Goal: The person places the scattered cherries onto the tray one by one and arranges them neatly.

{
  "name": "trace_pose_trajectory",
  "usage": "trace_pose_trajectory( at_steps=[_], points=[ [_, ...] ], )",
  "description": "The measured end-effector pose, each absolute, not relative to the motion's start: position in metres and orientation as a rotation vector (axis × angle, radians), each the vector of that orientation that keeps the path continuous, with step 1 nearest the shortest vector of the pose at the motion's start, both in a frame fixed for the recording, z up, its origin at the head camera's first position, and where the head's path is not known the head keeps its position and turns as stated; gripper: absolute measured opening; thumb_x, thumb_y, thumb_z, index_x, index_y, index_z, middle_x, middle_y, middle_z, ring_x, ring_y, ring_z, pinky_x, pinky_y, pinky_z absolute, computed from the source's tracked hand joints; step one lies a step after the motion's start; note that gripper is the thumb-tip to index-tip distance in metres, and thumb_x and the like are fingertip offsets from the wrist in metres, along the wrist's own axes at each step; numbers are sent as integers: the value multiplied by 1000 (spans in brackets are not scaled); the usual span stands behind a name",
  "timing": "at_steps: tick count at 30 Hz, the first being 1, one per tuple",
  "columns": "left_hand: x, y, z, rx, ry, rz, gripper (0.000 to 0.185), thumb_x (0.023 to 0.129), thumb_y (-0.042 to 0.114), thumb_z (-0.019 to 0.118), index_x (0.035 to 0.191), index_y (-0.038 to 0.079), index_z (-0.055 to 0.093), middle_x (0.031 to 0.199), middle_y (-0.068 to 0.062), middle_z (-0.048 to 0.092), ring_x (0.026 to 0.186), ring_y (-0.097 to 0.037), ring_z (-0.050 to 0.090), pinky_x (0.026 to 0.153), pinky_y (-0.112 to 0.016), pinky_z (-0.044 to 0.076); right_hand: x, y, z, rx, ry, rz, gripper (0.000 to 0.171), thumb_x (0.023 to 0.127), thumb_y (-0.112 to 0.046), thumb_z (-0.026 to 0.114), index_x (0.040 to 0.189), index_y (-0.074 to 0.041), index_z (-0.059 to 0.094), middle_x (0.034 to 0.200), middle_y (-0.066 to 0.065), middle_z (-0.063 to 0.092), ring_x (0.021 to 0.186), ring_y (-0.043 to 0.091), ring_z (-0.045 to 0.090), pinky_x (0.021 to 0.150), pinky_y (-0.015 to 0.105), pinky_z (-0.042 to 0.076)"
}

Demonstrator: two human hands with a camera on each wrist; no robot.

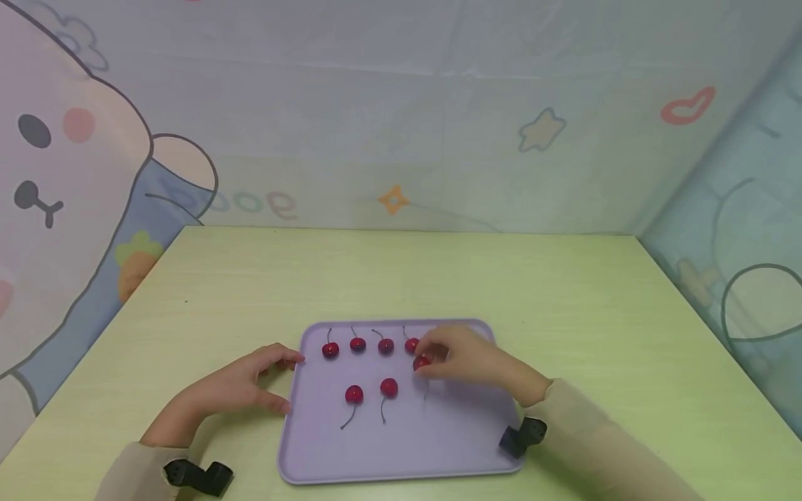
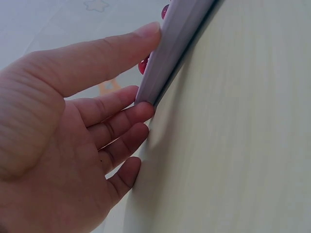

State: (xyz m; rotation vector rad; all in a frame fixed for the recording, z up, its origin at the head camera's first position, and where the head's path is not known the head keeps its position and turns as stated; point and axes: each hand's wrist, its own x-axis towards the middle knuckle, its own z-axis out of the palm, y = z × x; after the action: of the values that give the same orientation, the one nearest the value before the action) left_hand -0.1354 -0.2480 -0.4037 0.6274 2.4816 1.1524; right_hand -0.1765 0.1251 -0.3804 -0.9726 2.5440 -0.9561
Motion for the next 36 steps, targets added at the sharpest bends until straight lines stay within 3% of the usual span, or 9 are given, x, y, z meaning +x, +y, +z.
trace_pose_trajectory(
  at_steps=[5, 13, 19, 30, 36],
  points=[
    [-136, -247, -405, 613, 2485, 1144, 65, 72, 30, 83, 126, 10, 54, 126, -8, 51, 116, -28, 42, 100, -31, 37, -174, 123, -386, -976, 2518, -922, 17, 81, -19, 77, 95, -13, 70, 79, -10, 59, 76, 8, 51, 69, 23, 45],
    [-136, -245, -402, 634, 2479, 1157, 65, 73, 29, 83, 127, 8, 53, 126, -10, 51, 116, -30, 42, 101, -49, 36, -171, 120, -390, -935, 2499, -903, 16, 80, -19, 78, 93, -13, 69, 77, -8, 57, 73, 9, 50, 66, 23, 44],
    [-137, -245, -403, 617, 2474, 1148, 66, 73, 29, 83, 128, 9, 53, 125, -9, 51, 116, -28, 42, 101, -50, 36, -171, 119, -396, -949, 2513, -872, 15, 80, -20, 78, 91, -13, 69, 75, -8, 56, 72, 9, 49, 65, 23, 43],
    [-137, -246, -404, 636, 2501, 1125, 65, 72, 33, 83, 127, 11, 54, 123, -6, 52, 112, -23, 43, 99, -34, 38, -171, 119, -397, -934, 2506, -868, 17, 81, -22, 77, 93, -14, 69, 74, -8, 54, 72, 9, 48, 65, 23, 42],
    [-138, -247, -403, 646, 2504, 1117, 65, 72, 32, 83, 127, 9, 54, 122, -7, 52, 112, -26, 43, 98, -35, 38, -170, 118, -395, -929, 2501, -879, 19, 81, -24, 77, 95, -14, 69, 74, -7, 53, 72, 9, 47, 64, 23, 41]
  ],
)
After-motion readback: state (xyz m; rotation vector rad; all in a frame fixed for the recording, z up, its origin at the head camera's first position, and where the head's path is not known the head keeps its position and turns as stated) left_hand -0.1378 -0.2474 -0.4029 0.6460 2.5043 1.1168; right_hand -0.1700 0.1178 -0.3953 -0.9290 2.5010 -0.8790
